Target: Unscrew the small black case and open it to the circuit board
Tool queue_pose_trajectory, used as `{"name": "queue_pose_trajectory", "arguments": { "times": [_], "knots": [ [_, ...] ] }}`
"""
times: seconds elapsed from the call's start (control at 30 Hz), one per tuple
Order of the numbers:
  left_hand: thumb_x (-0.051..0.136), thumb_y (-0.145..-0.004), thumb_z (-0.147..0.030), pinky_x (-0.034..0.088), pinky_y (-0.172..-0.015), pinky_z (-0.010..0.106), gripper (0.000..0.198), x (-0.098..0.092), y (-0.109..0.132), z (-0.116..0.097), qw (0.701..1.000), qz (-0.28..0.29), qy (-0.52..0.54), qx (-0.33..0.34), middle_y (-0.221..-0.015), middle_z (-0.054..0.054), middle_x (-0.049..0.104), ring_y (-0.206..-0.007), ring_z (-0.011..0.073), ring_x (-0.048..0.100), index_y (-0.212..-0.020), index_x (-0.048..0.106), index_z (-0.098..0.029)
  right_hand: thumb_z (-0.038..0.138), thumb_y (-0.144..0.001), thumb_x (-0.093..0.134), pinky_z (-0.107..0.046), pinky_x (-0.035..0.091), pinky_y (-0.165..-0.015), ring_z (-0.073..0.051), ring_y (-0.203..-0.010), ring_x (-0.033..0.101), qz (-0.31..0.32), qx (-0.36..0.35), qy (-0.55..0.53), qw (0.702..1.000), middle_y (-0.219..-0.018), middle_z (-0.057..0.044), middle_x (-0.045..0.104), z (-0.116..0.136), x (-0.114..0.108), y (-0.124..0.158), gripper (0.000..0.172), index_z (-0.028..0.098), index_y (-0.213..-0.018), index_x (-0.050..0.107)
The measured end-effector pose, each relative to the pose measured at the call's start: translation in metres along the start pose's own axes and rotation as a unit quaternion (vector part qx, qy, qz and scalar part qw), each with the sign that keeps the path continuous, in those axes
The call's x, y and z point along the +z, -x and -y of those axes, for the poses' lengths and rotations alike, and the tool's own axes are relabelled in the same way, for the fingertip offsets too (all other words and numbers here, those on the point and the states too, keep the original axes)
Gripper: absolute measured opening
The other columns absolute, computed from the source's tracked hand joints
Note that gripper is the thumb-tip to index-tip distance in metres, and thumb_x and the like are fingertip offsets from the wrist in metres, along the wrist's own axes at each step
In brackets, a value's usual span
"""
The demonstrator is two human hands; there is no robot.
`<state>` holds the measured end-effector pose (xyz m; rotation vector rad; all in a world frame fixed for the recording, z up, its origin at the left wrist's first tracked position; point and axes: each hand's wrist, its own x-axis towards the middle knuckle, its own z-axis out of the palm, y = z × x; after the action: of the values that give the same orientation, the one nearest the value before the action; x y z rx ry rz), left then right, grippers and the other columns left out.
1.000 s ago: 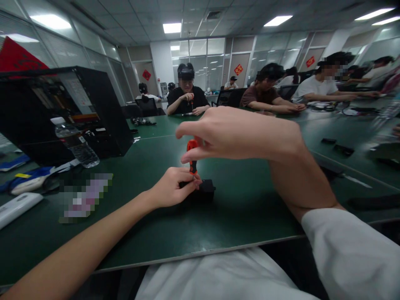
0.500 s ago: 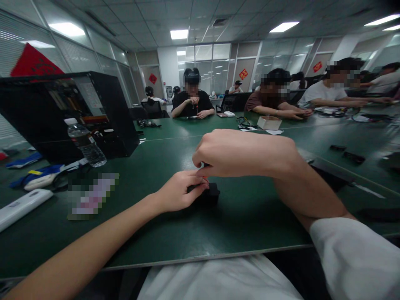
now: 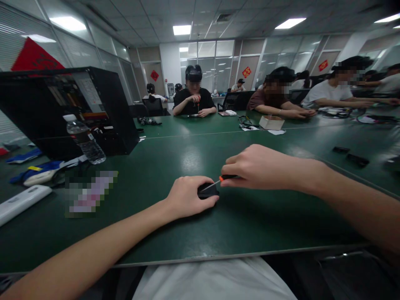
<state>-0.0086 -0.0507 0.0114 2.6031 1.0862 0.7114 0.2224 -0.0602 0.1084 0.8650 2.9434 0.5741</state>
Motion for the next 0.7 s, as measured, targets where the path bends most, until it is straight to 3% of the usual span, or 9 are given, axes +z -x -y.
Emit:
{"name": "queue_pose_trajectory", "arguments": {
  "times": [0.17,0.27,0.47,0.7],
  "knots": [
    [0.07,-0.082,-0.05,0.053,-0.078,0.035,0.039,0.002,-0.001,-0.001,0.999,0.006,-0.015,-0.042,-0.103,0.002,0.079,-0.09,0.0267,0.074,-0.114,0.074,-0.027,0.043,-0.103,0.05,-0.028,0.028,-0.056,-0.014,-0.057,0.056,-0.146,0.005,0.043,0.988,-0.066,-0.004,0.063,-0.035,0.046,0.034,0.042,0.016,-0.075,0.066],
    [0.069,-0.082,-0.052,0.055,-0.08,0.035,0.04,0.0,-0.002,-0.006,0.997,0.01,-0.027,-0.065,-0.103,0.0,0.079,-0.091,0.0264,0.074,-0.114,0.074,-0.029,0.04,-0.102,0.051,-0.028,0.027,-0.055,-0.012,-0.053,0.05,-0.193,-0.007,0.042,0.98,-0.061,-0.002,0.058,-0.056,0.067,0.043,0.042,0.017,-0.069,0.062],
    [0.068,-0.082,-0.051,0.055,-0.082,0.037,0.039,-0.003,-0.003,-0.011,0.996,0.016,-0.04,-0.079,-0.103,-0.001,0.079,-0.092,0.0265,0.074,-0.115,0.075,-0.03,0.041,-0.101,0.053,-0.028,0.027,-0.054,-0.01,-0.052,0.047,-0.186,-0.02,-0.055,0.981,-0.059,0.0,0.055,-0.064,0.09,0.034,0.042,0.018,-0.067,0.059],
    [0.068,-0.083,-0.052,0.054,-0.08,0.036,0.039,-0.001,-0.002,-0.007,0.997,0.012,-0.033,-0.063,-0.103,-0.002,0.079,-0.091,0.0255,0.075,-0.115,0.074,-0.031,0.038,-0.101,0.055,-0.027,0.028,-0.052,-0.009,-0.05,0.046,-0.2,-0.03,-0.075,0.976,-0.057,0.002,0.052,-0.064,0.092,0.033,0.04,0.018,-0.067,0.056]
  ]
}}
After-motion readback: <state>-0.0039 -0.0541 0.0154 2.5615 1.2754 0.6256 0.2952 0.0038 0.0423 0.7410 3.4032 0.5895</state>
